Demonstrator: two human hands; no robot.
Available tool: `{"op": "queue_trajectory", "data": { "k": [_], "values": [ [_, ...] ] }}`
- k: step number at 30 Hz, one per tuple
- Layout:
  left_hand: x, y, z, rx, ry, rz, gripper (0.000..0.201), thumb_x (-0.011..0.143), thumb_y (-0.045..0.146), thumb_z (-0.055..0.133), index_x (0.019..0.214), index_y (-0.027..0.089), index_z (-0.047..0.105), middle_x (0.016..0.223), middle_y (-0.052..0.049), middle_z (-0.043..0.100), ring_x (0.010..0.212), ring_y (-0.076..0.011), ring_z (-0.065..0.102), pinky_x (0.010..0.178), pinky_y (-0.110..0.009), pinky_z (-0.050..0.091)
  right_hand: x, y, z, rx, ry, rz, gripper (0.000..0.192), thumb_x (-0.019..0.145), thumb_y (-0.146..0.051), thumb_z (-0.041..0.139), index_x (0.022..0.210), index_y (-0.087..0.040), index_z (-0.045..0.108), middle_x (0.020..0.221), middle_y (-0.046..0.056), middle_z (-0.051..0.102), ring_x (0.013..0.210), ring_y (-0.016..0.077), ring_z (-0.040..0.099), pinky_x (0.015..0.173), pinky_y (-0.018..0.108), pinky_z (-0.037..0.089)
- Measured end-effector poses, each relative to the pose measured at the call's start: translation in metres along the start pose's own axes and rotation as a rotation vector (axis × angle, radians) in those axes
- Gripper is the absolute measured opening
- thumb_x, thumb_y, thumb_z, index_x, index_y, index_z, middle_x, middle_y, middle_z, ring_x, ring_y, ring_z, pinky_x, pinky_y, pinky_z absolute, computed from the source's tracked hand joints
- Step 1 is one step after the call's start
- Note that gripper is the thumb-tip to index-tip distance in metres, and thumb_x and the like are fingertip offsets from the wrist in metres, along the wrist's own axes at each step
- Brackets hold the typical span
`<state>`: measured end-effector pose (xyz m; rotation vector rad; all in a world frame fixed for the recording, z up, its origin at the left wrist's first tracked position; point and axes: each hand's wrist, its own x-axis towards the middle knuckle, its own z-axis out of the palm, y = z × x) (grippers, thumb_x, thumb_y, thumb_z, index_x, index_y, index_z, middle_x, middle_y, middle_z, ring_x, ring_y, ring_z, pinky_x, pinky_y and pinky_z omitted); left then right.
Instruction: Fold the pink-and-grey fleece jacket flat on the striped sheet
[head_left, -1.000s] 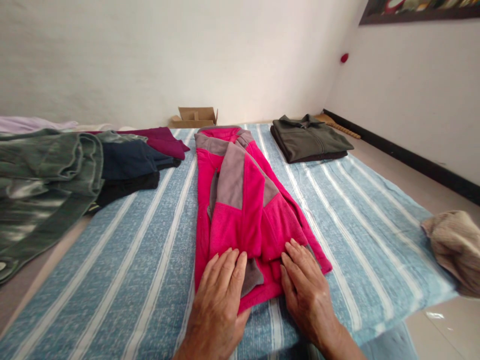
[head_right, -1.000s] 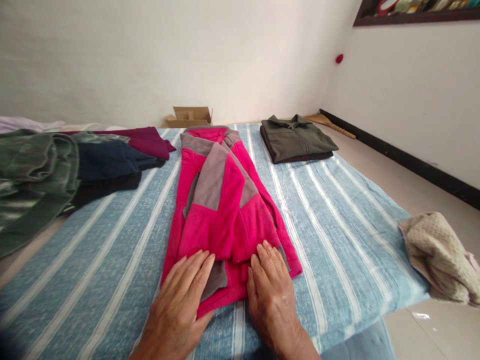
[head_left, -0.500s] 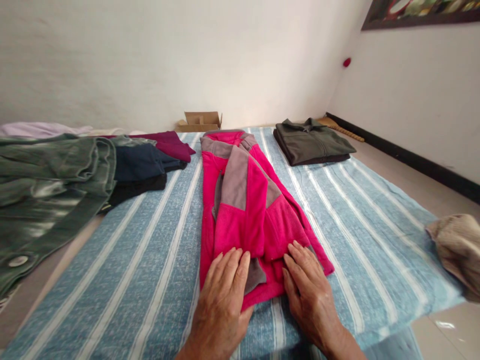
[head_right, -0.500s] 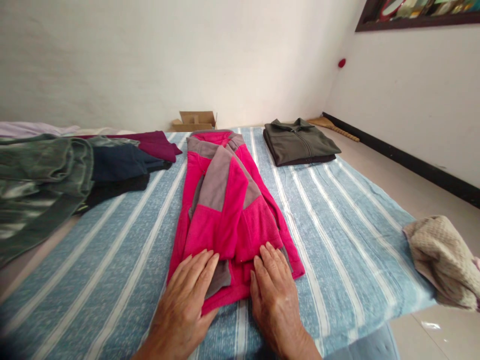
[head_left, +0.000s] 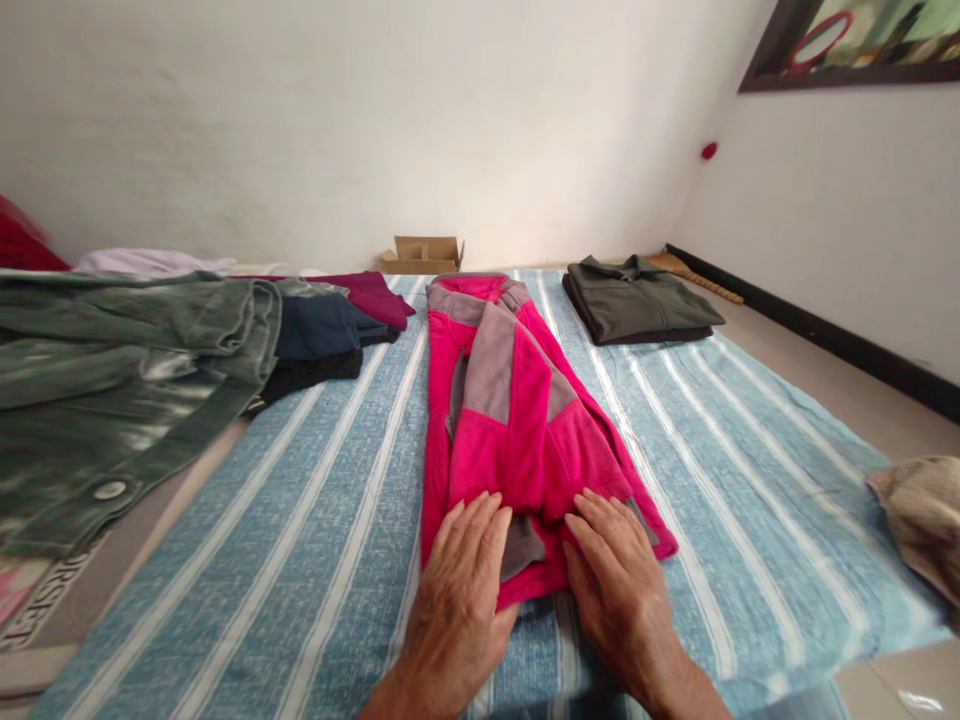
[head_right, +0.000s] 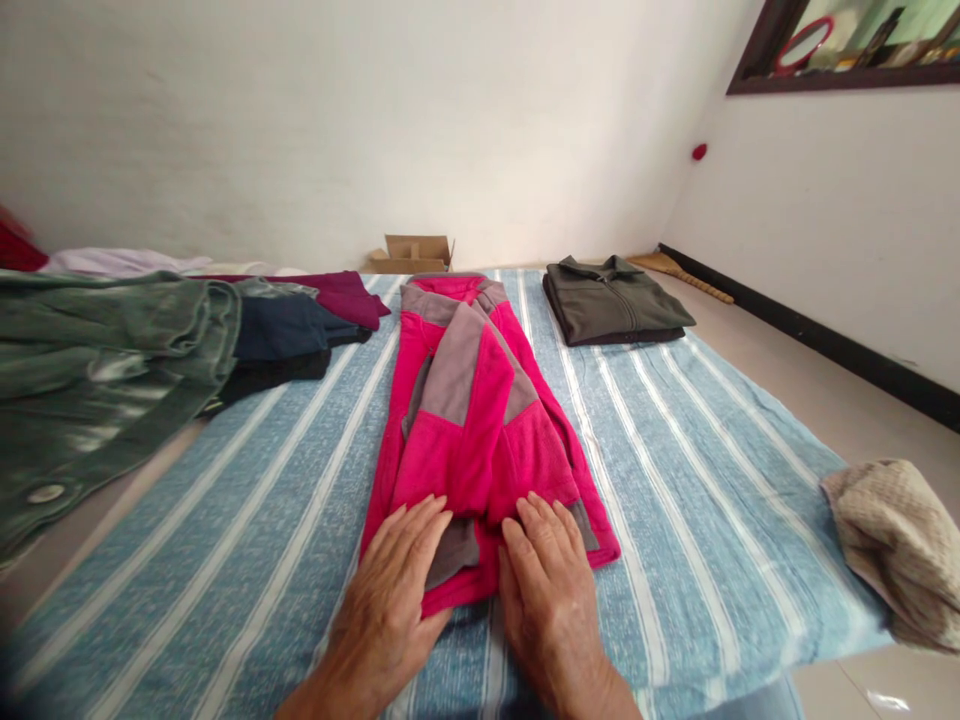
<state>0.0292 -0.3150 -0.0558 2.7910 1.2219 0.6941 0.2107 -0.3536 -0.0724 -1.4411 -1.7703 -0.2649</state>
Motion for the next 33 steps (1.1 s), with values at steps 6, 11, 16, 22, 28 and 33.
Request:
{"op": "queue_trajectory", "data": {
  "k": [6, 11, 16, 22, 28, 33],
  "values": [
    [0.001, 0.002, -0.005, -0.033, -0.029, -0.035, 0.046, 0.064, 0.009, 0.056, 0.109, 0.014, 0.055, 0.131, -0.014, 0.050, 0.126, -0.0280, 0.040, 0.106, -0.052, 0.030, 0.037, -0.011, 0.003, -0.007, -0.205, -0.101, 0.026, 0.085, -0.010, 0.046, 0.105, -0.015, 0.061, 0.103, 0.011, 0.064, 0.099, 0.0219, 0.058, 0.087, 0.040, 0.048],
    [-0.002, -0.004, -0.016, -0.062, -0.152, -0.030, 0.048, 0.063, 0.023, 0.066, 0.109, 0.019, 0.055, 0.137, -0.014, 0.045, 0.128, -0.0313, 0.038, 0.104, -0.060, 0.027, 0.053, -0.012, 0.009, -0.100, -0.342, -0.134, 0.031, 0.078, -0.007, 0.051, 0.105, -0.019, 0.062, 0.103, 0.010, 0.063, 0.097, 0.0244, 0.057, 0.082, 0.038, 0.049],
    [-0.005, -0.015, -0.022, -0.153, -0.184, -0.050, 0.055, 0.062, 0.028, 0.070, 0.114, 0.020, 0.054, 0.138, -0.013, 0.044, 0.127, -0.0319, 0.038, 0.102, -0.059, 0.032, 0.044, -0.005, 0.022, -0.217, -0.313, -0.228, 0.042, 0.074, -0.005, 0.052, 0.112, -0.018, 0.059, 0.110, 0.015, 0.061, 0.100, 0.0273, 0.058, 0.082, 0.039, 0.049],
    [0.004, -0.018, -0.026, -0.165, -0.107, -0.109, 0.040, 0.069, 0.019, 0.064, 0.108, 0.020, 0.058, 0.131, -0.010, 0.052, 0.121, -0.0275, 0.047, 0.100, -0.051, 0.040, 0.038, -0.001, 0.029, -0.253, -0.290, -0.221, 0.040, 0.075, -0.006, 0.049, 0.112, -0.018, 0.059, 0.114, 0.016, 0.059, 0.102, 0.0260, 0.058, 0.084, 0.036, 0.048],
    [0.009, -0.029, -0.020, -0.159, 0.056, -0.084, 0.035, 0.071, 0.016, 0.062, 0.106, 0.019, 0.059, 0.120, -0.009, 0.061, 0.110, -0.0231, 0.057, 0.092, -0.039, 0.051, 0.039, -0.002, 0.035, -0.213, -0.249, -0.172, 0.033, 0.074, -0.006, 0.047, 0.100, -0.019, 0.060, 0.106, 0.012, 0.062, 0.095, 0.0234, 0.060, 0.081, 0.033, 0.047],
    [0.010, -0.034, -0.014, -0.192, 0.158, -0.081, 0.030, 0.072, 0.008, 0.058, 0.100, 0.020, 0.060, 0.114, -0.007, 0.064, 0.106, -0.0194, 0.060, 0.090, -0.033, 0.052, 0.040, -0.002, 0.040, -0.156, -0.258, -0.142, 0.027, 0.074, -0.005, 0.046, 0.094, -0.018, 0.057, 0.097, 0.010, 0.063, 0.087, 0.0223, 0.059, 0.077, 0.033, 0.045]
  ]
}}
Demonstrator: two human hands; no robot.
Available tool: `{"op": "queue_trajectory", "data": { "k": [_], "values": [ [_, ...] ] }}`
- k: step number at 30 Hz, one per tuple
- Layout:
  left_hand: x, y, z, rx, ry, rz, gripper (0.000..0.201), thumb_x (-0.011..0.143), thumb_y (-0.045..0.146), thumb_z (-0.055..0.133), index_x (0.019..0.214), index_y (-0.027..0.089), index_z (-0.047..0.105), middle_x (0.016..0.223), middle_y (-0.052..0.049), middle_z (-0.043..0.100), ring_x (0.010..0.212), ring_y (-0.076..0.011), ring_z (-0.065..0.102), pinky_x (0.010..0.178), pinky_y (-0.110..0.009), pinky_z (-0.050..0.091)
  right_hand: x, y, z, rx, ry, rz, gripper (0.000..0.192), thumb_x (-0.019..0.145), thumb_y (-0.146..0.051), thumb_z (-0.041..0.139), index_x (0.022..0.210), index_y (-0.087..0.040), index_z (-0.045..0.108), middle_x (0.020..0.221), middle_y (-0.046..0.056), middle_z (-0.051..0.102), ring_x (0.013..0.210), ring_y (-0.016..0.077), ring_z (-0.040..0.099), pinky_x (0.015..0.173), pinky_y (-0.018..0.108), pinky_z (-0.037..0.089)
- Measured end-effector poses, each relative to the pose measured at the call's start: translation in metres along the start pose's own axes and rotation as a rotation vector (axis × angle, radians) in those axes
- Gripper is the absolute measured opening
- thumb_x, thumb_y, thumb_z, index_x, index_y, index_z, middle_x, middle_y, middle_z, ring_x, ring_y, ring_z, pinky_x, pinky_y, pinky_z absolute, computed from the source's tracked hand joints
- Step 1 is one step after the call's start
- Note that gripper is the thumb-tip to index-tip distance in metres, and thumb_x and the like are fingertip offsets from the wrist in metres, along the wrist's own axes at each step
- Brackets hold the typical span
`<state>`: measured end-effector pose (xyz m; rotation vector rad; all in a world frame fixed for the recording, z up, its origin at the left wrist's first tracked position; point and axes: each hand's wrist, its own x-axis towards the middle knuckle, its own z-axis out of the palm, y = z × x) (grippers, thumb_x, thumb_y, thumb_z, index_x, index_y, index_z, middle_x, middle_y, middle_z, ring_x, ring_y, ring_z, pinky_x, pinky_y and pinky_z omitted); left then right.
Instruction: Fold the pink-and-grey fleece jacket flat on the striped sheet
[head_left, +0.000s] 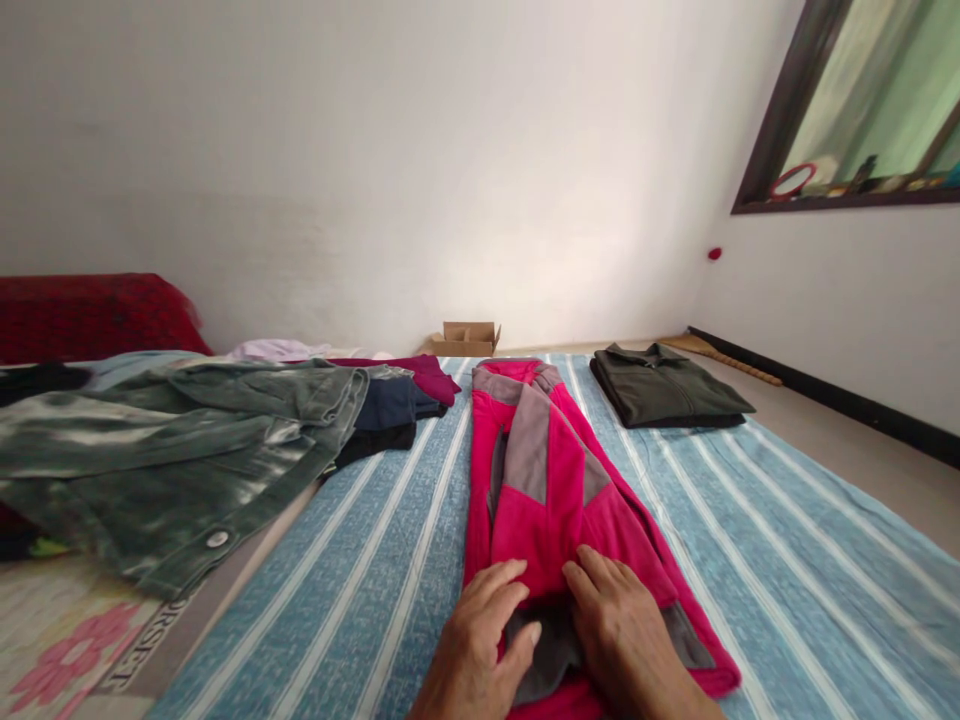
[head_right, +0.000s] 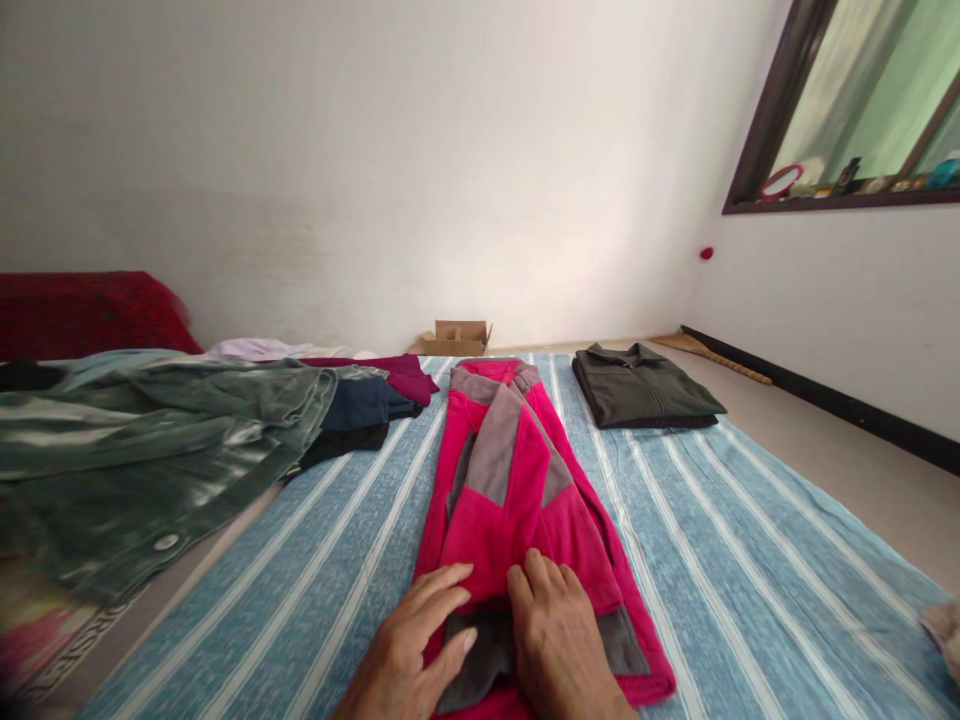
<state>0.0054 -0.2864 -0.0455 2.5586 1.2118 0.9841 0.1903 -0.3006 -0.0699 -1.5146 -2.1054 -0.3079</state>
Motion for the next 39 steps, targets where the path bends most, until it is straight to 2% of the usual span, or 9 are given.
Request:
{"op": "queue_trajectory", "data": {
  "k": [6, 13, 22, 26, 31, 36, 39],
  "values": [
    [0.006, -0.001, -0.001, -0.060, 0.116, -0.005, 0.029, 0.073, 0.002, 0.051, 0.094, 0.021, 0.059, 0.106, -0.004, 0.066, 0.098, -0.0160, 0.063, 0.086, -0.028, 0.054, 0.008, 0.003, -0.001, 0.132, -0.006, 0.016, 0.019, 0.074, -0.004, 0.045, 0.082, -0.020, 0.053, 0.075, 0.003, 0.059, 0.068, 0.0180, 0.056, 0.065, 0.028, 0.041],
    [0.004, -0.008, 0.002, -0.037, 0.197, 0.026, 0.028, 0.075, 0.002, 0.047, 0.094, 0.020, 0.058, 0.101, -0.004, 0.066, 0.094, -0.0149, 0.064, 0.083, -0.026, 0.054, 0.009, 0.002, 0.001, 0.190, -0.001, 0.017, 0.018, 0.074, -0.005, 0.043, 0.077, -0.021, 0.051, 0.072, 0.002, 0.056, 0.065, 0.0169, 0.053, 0.063, 0.026, 0.038],
    [0.002, -0.006, 0.002, -0.037, 0.106, -0.037, 0.042, 0.067, -0.005, 0.037, 0.096, 0.020, 0.056, 0.103, -0.005, 0.064, 0.096, -0.0156, 0.062, 0.082, -0.027, 0.054, 0.007, 0.009, 0.005, 0.155, 0.082, -0.092, 0.022, 0.075, -0.006, 0.039, 0.082, -0.021, 0.053, 0.070, 0.002, 0.058, 0.060, 0.0152, 0.056, 0.059, 0.023, 0.042],
    [0.002, -0.003, -0.002, -0.065, 0.111, -0.045, 0.042, 0.066, -0.007, 0.035, 0.093, 0.019, 0.056, 0.099, -0.004, 0.064, 0.092, -0.0142, 0.062, 0.081, -0.025, 0.053, 0.006, 0.017, 0.009, 0.091, 0.120, -0.191, 0.024, 0.073, -0.007, 0.041, 0.089, -0.021, 0.053, 0.075, 0.002, 0.062, 0.057, 0.0141, 0.058, 0.054, 0.022, 0.043],
    [0.003, -0.001, -0.003, -0.076, 0.117, -0.060, 0.036, 0.071, -0.006, 0.035, 0.087, 0.018, 0.056, 0.092, -0.004, 0.063, 0.087, -0.0141, 0.061, 0.078, -0.025, 0.052, 0.006, 0.017, 0.009, 0.058, 0.193, -0.238, 0.027, 0.071, -0.006, 0.038, 0.088, -0.022, 0.052, 0.073, 0.001, 0.063, 0.055, 0.0135, 0.059, 0.052, 0.021, 0.044],
    [0.002, -0.003, -0.002, -0.080, 0.103, -0.065, 0.034, 0.075, -0.003, 0.034, 0.088, 0.018, 0.057, 0.094, -0.005, 0.063, 0.089, -0.0148, 0.061, 0.078, -0.026, 0.052, 0.003, 0.020, 0.011, 0.033, 0.173, -0.246, 0.027, 0.071, -0.007, 0.040, 0.090, -0.021, 0.053, 0.079, 0.003, 0.065, 0.060, 0.0135, 0.061, 0.055, 0.020, 0.046],
    [0.001, -0.004, -0.001, -0.071, 0.047, -0.062, 0.034, 0.075, -0.003, 0.035, 0.088, 0.017, 0.059, 0.092, -0.006, 0.063, 0.088, -0.0157, 0.060, 0.078, -0.027, 0.052, 0.000, 0.022, 0.015, 0.006, 0.142, -0.264, 0.029, 0.070, -0.006, 0.041, 0.090, -0.022, 0.054, 0.081, 0.003, 0.065, 0.063, 0.0140, 0.061, 0.057, 0.021, 0.046]
  ]
}}
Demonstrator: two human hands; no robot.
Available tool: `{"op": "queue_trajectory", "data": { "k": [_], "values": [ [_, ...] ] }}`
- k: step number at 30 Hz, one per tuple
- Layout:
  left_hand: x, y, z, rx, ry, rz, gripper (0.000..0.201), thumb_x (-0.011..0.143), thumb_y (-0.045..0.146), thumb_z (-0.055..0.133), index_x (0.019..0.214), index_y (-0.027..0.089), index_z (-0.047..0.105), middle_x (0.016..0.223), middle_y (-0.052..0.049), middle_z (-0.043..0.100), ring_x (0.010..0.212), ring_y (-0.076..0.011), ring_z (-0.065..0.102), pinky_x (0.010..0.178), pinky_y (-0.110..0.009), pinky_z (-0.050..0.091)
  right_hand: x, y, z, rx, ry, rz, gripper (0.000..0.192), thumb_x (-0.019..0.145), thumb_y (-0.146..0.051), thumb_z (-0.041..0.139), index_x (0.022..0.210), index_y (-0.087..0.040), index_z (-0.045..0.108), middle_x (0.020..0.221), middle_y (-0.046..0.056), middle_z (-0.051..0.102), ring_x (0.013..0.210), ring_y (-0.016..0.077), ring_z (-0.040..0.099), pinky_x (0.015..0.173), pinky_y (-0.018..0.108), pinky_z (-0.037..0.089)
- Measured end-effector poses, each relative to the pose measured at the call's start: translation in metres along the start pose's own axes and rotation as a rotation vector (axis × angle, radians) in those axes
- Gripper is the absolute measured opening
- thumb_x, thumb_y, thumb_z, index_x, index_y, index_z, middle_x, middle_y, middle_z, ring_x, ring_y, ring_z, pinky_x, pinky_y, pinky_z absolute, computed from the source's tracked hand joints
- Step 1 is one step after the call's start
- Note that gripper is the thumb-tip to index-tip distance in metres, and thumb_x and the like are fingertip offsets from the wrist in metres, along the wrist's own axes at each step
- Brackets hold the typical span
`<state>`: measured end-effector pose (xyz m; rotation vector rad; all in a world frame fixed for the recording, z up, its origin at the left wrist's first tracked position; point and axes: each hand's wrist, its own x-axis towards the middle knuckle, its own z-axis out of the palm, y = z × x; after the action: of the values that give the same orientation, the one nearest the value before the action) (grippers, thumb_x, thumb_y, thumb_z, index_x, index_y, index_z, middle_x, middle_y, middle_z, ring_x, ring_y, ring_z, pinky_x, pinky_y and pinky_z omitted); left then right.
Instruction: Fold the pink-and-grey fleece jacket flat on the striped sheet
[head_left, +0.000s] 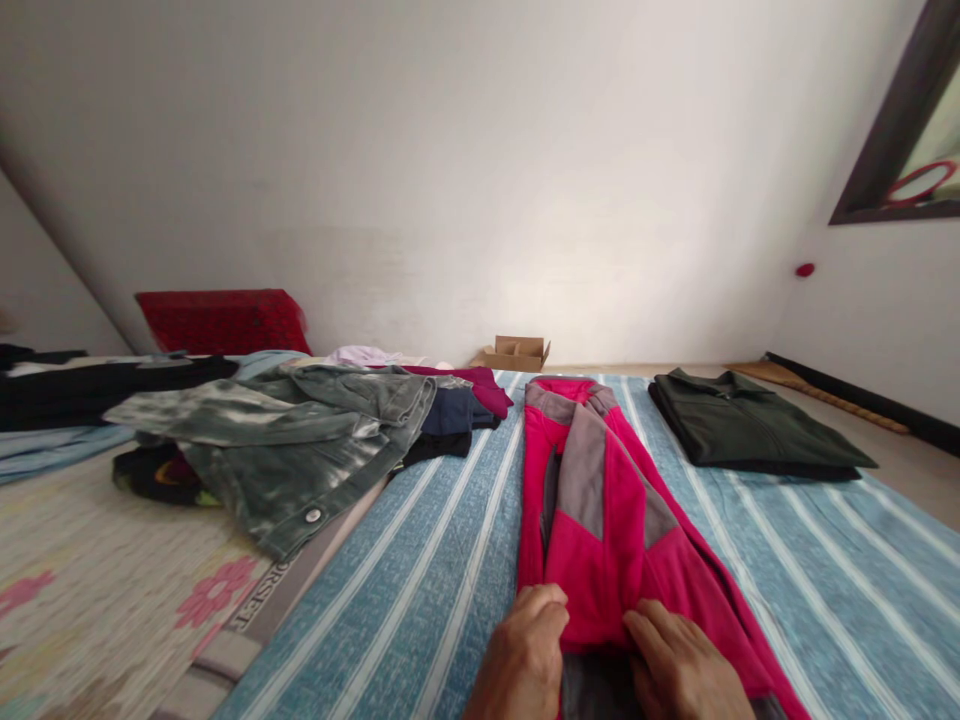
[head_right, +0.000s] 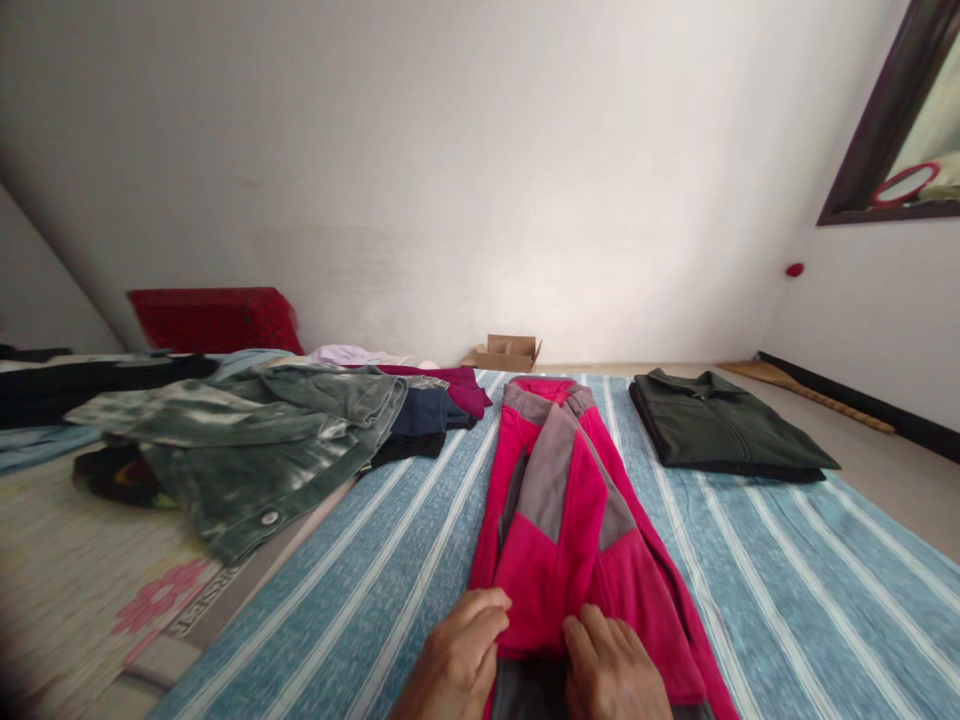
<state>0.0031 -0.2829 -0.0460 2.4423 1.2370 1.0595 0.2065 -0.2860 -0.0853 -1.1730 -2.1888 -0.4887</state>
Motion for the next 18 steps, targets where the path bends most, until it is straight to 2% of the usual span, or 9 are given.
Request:
{"op": "queue_trajectory", "data": {
  "k": [3, 8, 13, 15, 18],
  "values": [
    [-0.001, 0.001, -0.001, 0.035, -0.072, -0.010, 0.035, 0.073, -0.004, 0.037, 0.088, 0.017, 0.059, 0.092, -0.006, 0.063, 0.088, -0.0165, 0.059, 0.078, -0.028, 0.052, 0.001, -0.001, -0.001, -0.027, 0.010, -0.017, 0.029, 0.070, -0.005, 0.040, 0.088, -0.022, 0.056, 0.081, 0.003, 0.065, 0.064, 0.0148, 0.061, 0.057, 0.022, 0.046],
    [-0.003, 0.002, -0.003, 0.122, -0.150, 0.026, 0.034, 0.070, 0.000, 0.043, 0.095, 0.017, 0.060, 0.102, -0.007, 0.063, 0.092, -0.0187, 0.058, 0.082, -0.031, 0.051, 0.006, -0.001, -0.008, -0.104, 0.102, -0.046, 0.029, 0.075, -0.005, 0.037, 0.084, -0.021, 0.059, 0.081, 0.005, 0.067, 0.064, 0.0148, 0.062, 0.057, 0.022, 0.047],
    [-0.005, 0.005, -0.003, 0.187, -0.167, 0.025, 0.033, 0.072, 0.004, 0.044, 0.097, 0.018, 0.059, 0.104, -0.006, 0.063, 0.095, -0.0197, 0.058, 0.086, -0.035, 0.050, -0.005, -0.008, -0.002, -0.146, 0.207, -0.054, 0.026, 0.085, -0.019, 0.040, 0.098, -0.019, 0.062, 0.095, 0.010, 0.068, 0.081, 0.0185, 0.065, 0.069, 0.026, 0.049],
    [-0.004, 0.009, -0.005, 0.217, -0.189, 0.024, 0.030, 0.074, 0.007, 0.046, 0.098, 0.019, 0.059, 0.108, -0.006, 0.063, 0.099, -0.0212, 0.057, 0.093, -0.041, 0.046, -0.012, -0.013, 0.003, -0.107, 0.200, -0.055, 0.027, 0.087, -0.027, 0.041, 0.102, -0.020, 0.063, 0.101, 0.009, 0.068, 0.089, 0.0203, 0.064, 0.072, 0.028, 0.049],
    [-0.004, 0.012, -0.005, 0.235, -0.255, 0.062, 0.025, 0.078, 0.014, 0.051, 0.102, 0.019, 0.058, 0.114, -0.007, 0.062, 0.110, -0.0235, 0.054, 0.102, -0.049, 0.036, -0.022, -0.016, 0.007, -0.108, 0.167, -0.098, 0.031, 0.088, -0.026, 0.038, 0.108, -0.025, 0.061, 0.105, 0.006, 0.067, 0.095, 0.0207, 0.063, 0.075, 0.030, 0.048]
  ]
}}
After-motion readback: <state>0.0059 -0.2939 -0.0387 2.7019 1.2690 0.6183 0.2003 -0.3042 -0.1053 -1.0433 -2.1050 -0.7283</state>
